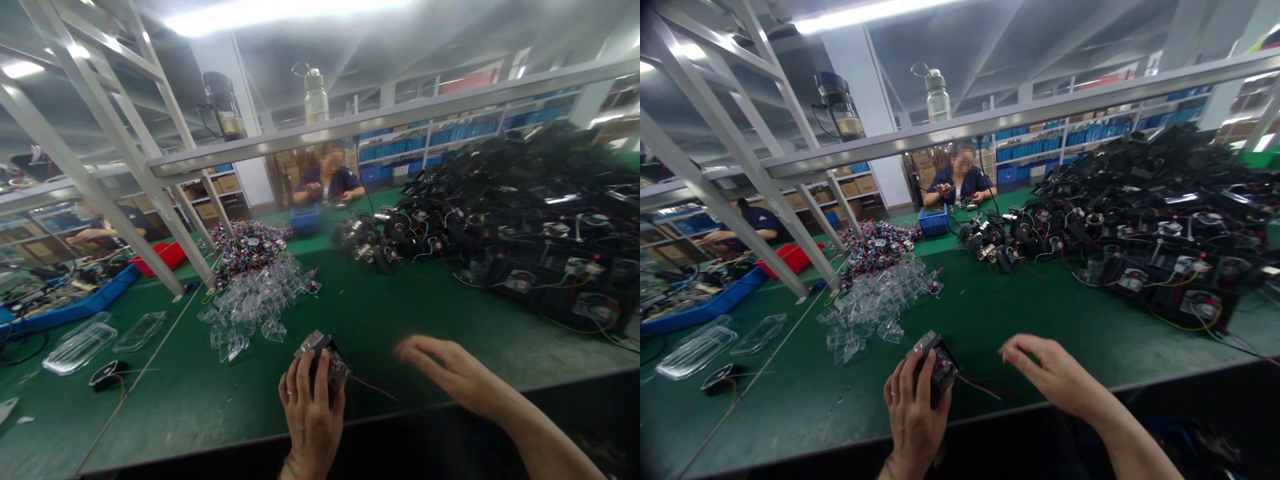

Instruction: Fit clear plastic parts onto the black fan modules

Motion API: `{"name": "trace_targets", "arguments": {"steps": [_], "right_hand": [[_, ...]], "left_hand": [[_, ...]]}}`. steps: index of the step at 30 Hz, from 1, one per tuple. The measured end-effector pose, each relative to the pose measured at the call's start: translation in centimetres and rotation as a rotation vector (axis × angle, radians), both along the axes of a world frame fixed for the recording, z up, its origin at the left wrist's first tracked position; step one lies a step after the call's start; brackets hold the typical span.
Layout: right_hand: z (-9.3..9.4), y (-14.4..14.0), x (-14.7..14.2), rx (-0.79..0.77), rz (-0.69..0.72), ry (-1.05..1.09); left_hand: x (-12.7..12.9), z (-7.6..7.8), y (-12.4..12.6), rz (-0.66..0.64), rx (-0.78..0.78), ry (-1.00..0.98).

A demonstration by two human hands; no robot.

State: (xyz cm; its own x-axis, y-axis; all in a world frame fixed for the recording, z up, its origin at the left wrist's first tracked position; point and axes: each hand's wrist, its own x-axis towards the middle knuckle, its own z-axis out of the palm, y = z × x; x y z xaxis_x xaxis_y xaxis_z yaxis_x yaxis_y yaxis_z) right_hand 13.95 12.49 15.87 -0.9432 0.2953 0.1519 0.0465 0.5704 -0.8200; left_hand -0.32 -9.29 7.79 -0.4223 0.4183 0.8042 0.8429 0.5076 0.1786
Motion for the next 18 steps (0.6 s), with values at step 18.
{"name": "trace_targets", "arguments": {"steps": [18], "right_hand": [[-4.9,-4.4,-9.3,-0.258,0.289,-0.045]], "left_hand": [[-1.3,-1.5,-1.2,-0.136,0.188,-0.261]]}}
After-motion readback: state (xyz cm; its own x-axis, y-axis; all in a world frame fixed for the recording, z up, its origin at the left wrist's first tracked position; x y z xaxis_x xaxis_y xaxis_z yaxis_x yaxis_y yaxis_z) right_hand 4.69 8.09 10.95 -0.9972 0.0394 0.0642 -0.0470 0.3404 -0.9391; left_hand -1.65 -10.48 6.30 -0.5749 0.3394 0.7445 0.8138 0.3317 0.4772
